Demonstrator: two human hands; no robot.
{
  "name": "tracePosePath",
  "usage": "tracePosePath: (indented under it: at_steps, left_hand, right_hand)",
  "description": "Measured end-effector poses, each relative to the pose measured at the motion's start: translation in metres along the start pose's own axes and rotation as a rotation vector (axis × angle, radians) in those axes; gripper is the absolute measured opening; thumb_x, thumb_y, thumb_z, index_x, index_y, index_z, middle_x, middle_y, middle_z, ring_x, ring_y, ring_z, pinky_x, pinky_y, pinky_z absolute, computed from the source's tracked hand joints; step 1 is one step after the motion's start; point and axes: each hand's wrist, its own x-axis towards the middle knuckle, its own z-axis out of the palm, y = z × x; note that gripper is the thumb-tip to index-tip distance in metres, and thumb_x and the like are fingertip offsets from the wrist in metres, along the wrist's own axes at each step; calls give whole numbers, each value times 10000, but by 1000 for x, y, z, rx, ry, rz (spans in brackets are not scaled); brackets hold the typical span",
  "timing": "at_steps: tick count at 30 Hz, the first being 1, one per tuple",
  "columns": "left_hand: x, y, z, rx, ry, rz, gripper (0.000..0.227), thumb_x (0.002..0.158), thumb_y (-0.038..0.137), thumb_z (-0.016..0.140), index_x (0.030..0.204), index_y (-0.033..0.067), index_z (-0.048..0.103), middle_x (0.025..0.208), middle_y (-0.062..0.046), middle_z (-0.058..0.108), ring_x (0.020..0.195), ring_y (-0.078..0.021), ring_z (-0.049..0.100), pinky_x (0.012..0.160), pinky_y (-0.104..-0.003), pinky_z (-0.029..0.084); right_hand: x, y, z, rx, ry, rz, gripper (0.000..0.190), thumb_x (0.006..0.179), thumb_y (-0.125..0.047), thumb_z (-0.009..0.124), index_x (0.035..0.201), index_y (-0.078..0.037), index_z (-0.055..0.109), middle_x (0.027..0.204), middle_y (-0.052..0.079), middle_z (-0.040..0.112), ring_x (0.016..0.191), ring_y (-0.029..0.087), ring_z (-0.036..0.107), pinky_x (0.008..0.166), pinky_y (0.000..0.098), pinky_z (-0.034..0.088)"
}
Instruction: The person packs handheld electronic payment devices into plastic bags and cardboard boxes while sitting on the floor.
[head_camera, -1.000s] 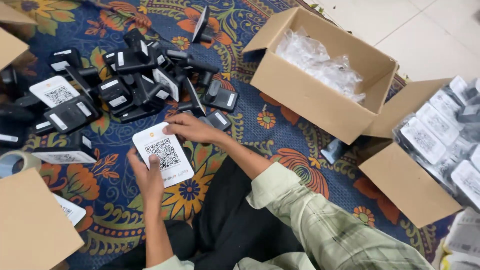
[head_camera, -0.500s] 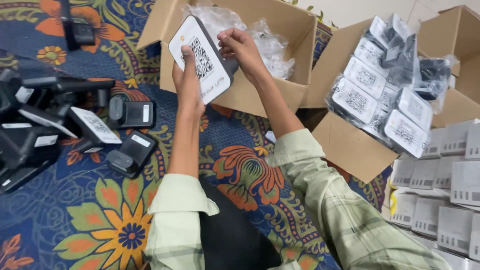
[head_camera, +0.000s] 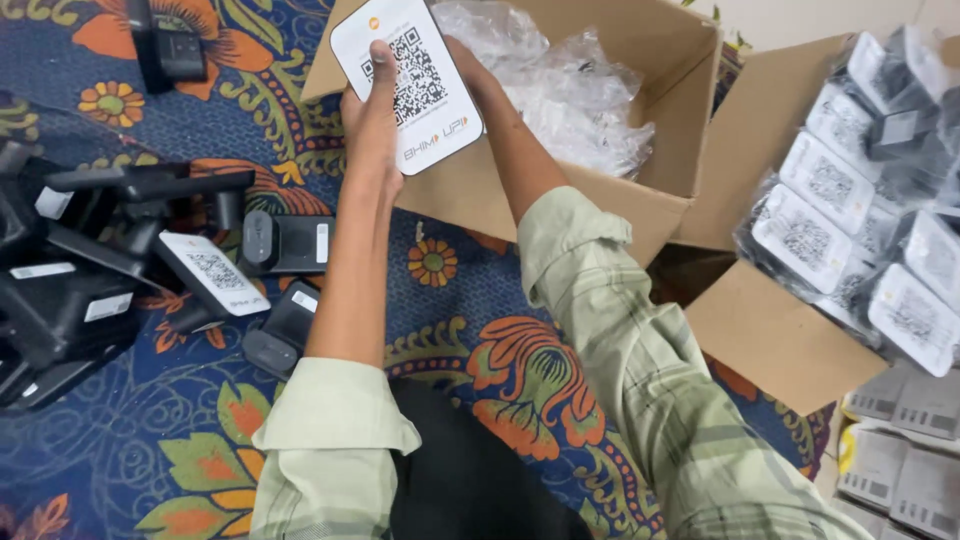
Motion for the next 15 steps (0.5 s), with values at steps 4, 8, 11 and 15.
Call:
tracePosePath:
  at_steps: [4,8,11,15]
  left_hand:
    - [-51,52,-16,18,-28,-28,845,846,633,737,1325,-52,606,1116,-90,746,962,-178,749,841,-362,634]
    - [-123,109,-22,73,-95,42,870,866,630,751,1369,-56,566,1200,-87,716,1038,-159,730,916,-342,613]
    - [-198,132,-32,102,-67,99,920,830,590,828,1407,-63,534,1234,-93,699,1060,-164,717,939,-333,595]
    - [-308,160,-58,33,-49,199,1020,808,383,964,1600,-45,486,1136,-80,686,999,-155,694,949,-314,578]
  right_hand:
    - [-64,-84,40,-543,127,-205,388,833,-156,822,1172,-21,690,1073,44,735,895,115,674,778,312,551]
    - [-160,-189,95,-270,493,-689,232,861,-14,826,939,-60,612,896,15,623,833,101,567,764,282,483]
    - [-269,-245,171,-117,258,-716,235,952,32,705,1032,-90,520,1000,-17,539,940,92,563,843,260,503]
    - [-374,-291,269,-172,-158,-728,317,941,41,637,1219,-87,555,1168,13,601,1091,127,612,951,285,524]
